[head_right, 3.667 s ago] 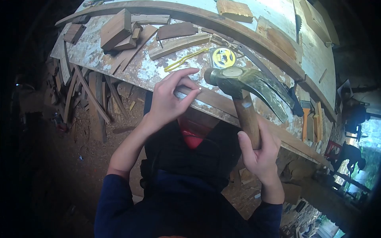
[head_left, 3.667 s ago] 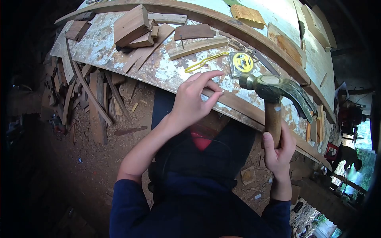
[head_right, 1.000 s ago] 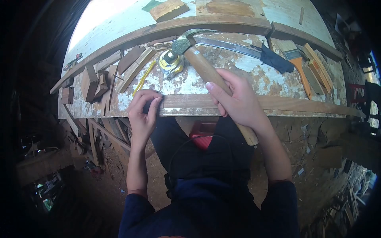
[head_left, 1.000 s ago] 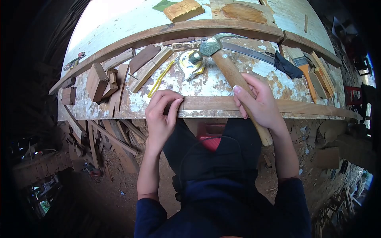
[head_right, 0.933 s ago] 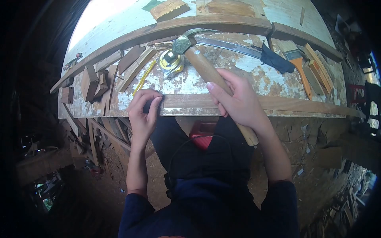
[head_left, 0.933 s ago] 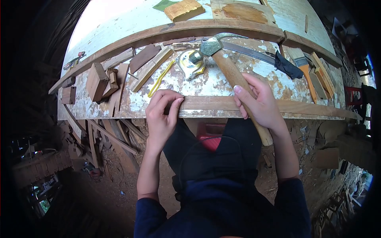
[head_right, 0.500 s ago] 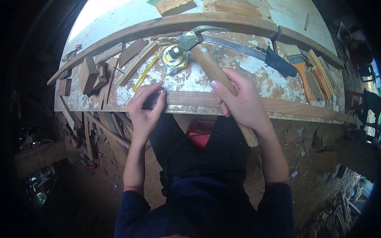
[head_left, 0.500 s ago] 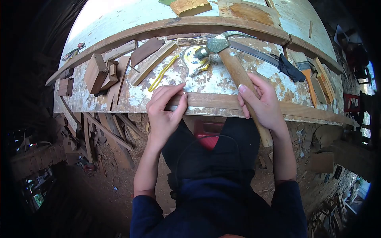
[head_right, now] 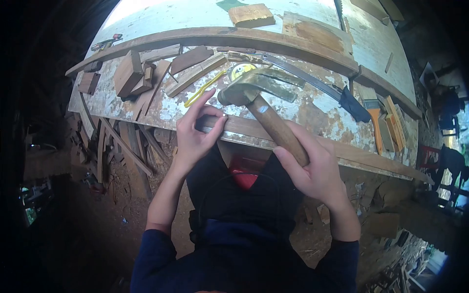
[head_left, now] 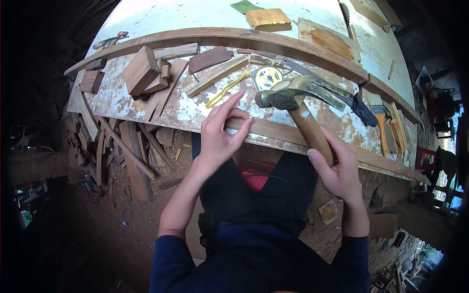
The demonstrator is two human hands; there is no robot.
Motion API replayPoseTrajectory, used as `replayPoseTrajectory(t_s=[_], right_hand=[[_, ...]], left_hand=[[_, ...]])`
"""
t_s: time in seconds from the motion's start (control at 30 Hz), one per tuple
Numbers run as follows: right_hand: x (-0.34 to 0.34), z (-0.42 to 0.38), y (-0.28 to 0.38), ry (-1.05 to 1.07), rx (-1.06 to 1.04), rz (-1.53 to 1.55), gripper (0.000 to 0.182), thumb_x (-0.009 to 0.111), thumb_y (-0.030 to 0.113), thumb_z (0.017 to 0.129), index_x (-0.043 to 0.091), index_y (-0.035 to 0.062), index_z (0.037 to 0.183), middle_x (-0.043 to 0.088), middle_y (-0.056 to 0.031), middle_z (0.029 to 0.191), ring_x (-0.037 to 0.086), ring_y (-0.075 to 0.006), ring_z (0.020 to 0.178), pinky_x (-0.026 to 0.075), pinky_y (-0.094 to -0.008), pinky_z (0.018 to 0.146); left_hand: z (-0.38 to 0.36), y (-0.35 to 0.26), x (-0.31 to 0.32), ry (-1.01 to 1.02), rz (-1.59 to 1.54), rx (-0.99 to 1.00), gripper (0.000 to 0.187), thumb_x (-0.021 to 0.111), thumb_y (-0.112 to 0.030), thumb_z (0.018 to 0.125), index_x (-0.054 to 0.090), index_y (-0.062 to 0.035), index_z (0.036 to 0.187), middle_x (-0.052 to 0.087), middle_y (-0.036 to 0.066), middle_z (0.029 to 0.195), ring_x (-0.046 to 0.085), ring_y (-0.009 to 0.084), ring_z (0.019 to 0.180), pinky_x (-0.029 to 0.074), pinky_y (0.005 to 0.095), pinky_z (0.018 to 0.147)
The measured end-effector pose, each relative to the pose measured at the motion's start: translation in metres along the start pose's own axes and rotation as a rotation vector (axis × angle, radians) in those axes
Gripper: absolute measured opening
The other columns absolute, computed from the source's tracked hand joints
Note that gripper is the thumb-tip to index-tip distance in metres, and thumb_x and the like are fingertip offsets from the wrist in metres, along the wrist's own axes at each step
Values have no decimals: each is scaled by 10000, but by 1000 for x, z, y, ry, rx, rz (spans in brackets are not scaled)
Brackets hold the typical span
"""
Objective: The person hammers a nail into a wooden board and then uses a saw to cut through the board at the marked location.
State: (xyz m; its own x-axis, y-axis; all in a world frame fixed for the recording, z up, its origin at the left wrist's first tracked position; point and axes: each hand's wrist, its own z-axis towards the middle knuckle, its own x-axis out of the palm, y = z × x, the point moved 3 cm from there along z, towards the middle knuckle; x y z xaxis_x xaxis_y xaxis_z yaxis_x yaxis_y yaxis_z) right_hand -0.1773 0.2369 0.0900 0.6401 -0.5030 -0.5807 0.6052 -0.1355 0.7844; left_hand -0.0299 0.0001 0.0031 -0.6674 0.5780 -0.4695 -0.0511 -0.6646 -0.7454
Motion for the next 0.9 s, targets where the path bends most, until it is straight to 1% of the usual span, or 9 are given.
replayPoseTrajectory(t_s=[0.03,0.17,0.37,0.47,0.5,0.6,0.63,0.77,0.9], right_hand=[[0,-1,4,23,-26,-33,452,775,158,988,656,-34,1380,769,-246,1055,788,-371,946,597,-394,837],[10,5,9,150,-15,-103,451,770,147,983,650,-54,1369,766,-269,1137,774,-425,1022,599,-432,883],[3,1,20,74,116,-45,424,765,153,988,663,-45,1349,760,-265,1085,762,-433,955,591,-426,842],[12,8,10,150,-33,-145,417,763,133,987,661,-41,1352,754,-232,987,765,-364,872,580,-398,791],[10,10,13,211,131,-120,416,763,129,989,659,-41,1354,747,-203,927,761,-327,842,574,-385,774],[0,5,25,72,222,-57,416,765,142,991,661,-42,1350,747,-207,908,764,-342,847,576,-395,777],[1,0,19,13,181,-34,420,765,155,995,663,-45,1350,761,-219,969,769,-368,870,583,-411,803],[9,8,15,200,-48,-210,428,762,134,997,654,-51,1368,765,-234,1079,778,-332,966,584,-386,882],[5,-2,20,86,78,-103,433,759,134,1000,649,-44,1378,765,-237,1082,777,-352,962,588,-387,886]], left_hand=[[0,1,0,-12,1,20,657,803,26,898,584,-20,1516,804,77,939,756,134,893,578,307,919],[0,0,-1,-31,-3,20,664,816,15,879,597,-28,1504,804,75,922,769,147,901,577,327,944],[-3,1,-2,-39,-5,4,640,832,-21,866,622,-49,1470,810,67,904,792,184,894,586,342,946],[-1,-1,-5,-44,-10,7,607,832,-28,864,642,-58,1439,811,63,902,795,202,887,590,346,930],[-2,-1,-4,-40,-19,-12,596,833,-29,862,649,-60,1429,811,63,902,794,205,888,590,346,925],[-1,-1,-3,-43,-38,-20,580,834,-29,856,663,-63,1409,808,59,895,790,208,895,588,351,918],[-3,-1,-3,-45,-41,-18,577,835,-29,853,666,-64,1404,807,58,893,787,208,899,586,353,917],[-2,-2,-4,-35,-18,-1,590,832,-27,844,667,-66,1410,793,50,872,776,208,924,581,361,923],[-3,-1,-2,-28,-36,-11,595,825,-25,841,669,-64,1414,782,47,862,771,205,938,580,366,920]])
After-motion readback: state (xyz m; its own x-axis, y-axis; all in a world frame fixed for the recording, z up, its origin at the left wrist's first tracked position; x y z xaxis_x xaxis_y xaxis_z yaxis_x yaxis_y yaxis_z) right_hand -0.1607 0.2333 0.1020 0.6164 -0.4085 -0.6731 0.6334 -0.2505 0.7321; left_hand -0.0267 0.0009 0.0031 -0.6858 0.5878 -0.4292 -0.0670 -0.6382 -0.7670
